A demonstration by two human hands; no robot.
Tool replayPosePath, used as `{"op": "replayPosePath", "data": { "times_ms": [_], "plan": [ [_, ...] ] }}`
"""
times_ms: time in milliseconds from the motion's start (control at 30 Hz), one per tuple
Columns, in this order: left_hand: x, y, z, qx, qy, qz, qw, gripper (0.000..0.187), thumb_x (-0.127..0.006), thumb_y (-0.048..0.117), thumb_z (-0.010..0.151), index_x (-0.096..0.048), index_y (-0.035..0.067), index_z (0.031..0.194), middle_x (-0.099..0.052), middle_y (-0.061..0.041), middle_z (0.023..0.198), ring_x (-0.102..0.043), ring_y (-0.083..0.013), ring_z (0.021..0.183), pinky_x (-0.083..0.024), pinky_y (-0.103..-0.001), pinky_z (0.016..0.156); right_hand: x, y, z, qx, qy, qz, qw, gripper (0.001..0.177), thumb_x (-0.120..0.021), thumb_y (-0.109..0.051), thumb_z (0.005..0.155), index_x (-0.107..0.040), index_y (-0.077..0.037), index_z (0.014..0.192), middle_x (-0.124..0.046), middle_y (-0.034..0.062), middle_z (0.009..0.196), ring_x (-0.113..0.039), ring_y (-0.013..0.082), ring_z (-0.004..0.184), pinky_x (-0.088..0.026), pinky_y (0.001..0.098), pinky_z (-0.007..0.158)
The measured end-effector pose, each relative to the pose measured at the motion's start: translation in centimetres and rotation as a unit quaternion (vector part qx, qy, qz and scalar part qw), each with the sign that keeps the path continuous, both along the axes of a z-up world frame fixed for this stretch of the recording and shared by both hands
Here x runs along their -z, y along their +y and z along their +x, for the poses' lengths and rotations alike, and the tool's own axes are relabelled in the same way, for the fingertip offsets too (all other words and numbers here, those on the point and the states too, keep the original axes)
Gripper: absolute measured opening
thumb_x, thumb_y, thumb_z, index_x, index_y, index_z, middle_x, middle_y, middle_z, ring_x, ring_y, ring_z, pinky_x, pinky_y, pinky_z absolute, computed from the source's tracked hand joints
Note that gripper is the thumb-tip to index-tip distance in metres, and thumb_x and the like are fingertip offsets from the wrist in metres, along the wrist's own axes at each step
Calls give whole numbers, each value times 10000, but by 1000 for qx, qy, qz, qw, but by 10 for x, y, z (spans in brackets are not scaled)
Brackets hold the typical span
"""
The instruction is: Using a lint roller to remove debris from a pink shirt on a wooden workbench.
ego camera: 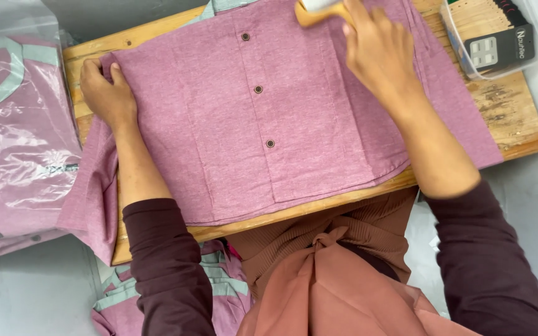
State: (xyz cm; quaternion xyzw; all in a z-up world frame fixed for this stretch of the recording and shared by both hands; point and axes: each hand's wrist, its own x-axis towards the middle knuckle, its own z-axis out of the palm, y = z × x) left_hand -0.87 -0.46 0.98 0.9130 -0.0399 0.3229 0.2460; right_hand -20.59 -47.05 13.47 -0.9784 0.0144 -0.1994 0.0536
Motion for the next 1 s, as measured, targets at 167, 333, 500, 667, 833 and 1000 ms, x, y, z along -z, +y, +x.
{"op": "replayPosePath", "data": {
  "times_ms": [167, 333, 500, 667, 833, 1000],
  "plan": [
    [7, 4, 3, 12, -26, 24, 999, 231, -750, 103, 925, -527, 98, 866, -631, -75, 873, -606, -313, 785, -450, -472, 662, -11, -9, -134, 5, 56, -21, 998, 400, -514, -163, 1146, -591, -55, 1524, -671, 152, 927, -469, 158, 522, -413, 256, 402],
    [4, 1, 0, 15, -33, 41, 998, 239, -755, 80, 933, -522, 105, 883, -626, -48, 880, -594, -271, 786, -457, -434, 661, -45, -27, -221, 119, 189, -150, 963, 496, -518, -441, 1099, -635, -339, 1569, -741, -18, 1051, -730, 215, 697, -627, 377, 562],
    [5, 2, 2, 10, -35, 45, 998, 212, -752, 99, 924, -542, 88, 899, -640, -83, 894, -609, -328, 815, -450, -478, 692, -14, -44, -153, 68, 31, -162, 984, 369, -525, -277, 1176, -731, -197, 1472, -743, 59, 971, -569, 119, 575, -402, 207, 404],
    [7, 4, 4, 14, -35, 42, 998, 194, -741, 99, 928, -550, 87, 899, -636, -78, 893, -609, -316, 806, -450, -470, 697, 0, -41, -20, 48, -26, -16, 998, 337, -540, -142, 1064, -666, -123, 1376, -674, 284, 1134, -665, 347, 600, -551, 437, 442],
    [5, 4, 3, 19, -27, 33, 999, 171, -734, 99, 942, -567, 88, 908, -635, -71, 894, -608, -306, 817, -451, -459, 708, 7, -40, 12, 70, -31, -6, 997, 388, -638, -143, 1033, -598, -87, 1414, -700, 241, 880, -685, 433, 632, -545, 541, 505],
    [8, 5, 3, 24, -34, 42, 998, 169, -748, 101, 951, -582, 81, 925, -653, -88, 908, -620, -324, 826, -452, -476, 704, -3, -31, -100, 28, 2, 42, 999, 405, -487, -105, 1130, -517, -76, 1533, -687, 299, 1173, -561, 211, 568, -498, 269, 427]
  ]
}}
